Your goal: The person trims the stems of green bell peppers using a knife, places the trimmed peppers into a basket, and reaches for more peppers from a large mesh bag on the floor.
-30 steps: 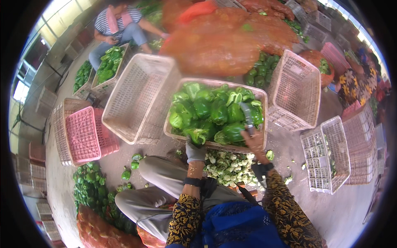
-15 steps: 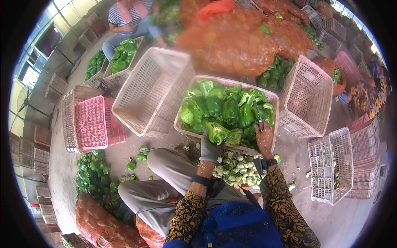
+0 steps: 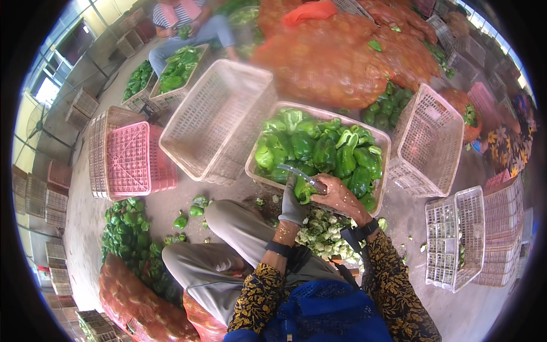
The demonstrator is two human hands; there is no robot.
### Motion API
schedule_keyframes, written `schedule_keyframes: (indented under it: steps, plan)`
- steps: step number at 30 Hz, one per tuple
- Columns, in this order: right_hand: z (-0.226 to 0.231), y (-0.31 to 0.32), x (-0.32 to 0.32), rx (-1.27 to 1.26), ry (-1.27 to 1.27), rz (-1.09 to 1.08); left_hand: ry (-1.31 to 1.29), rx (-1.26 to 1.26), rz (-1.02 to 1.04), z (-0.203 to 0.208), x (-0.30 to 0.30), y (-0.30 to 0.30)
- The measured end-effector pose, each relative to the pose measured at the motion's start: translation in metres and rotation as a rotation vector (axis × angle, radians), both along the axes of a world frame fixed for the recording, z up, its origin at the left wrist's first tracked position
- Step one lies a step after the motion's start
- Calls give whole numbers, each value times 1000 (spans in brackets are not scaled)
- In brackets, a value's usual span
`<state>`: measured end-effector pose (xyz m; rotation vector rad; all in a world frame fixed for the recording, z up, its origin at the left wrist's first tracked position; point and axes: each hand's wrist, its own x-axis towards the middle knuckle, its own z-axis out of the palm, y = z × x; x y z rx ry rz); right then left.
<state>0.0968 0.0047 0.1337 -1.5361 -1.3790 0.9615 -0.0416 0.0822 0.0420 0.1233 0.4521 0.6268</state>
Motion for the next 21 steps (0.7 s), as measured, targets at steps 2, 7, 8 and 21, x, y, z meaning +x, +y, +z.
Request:
schedule_keyframes:
  steps: [2, 7, 8, 21]
  plan:
    - [11, 2, -4, -56, -28, 67, 180, 184, 30, -11, -5, -3]
    - [8, 0, 6, -77, -119, 114, 76, 23, -57, 9, -8, -7]
    - [10, 1, 5, -121, -84, 132, 95, 74, -66, 1, -11, -7]
    - [-24, -6, -40, -83, 143, -141, 248, -69, 292, 8, -5, -11]
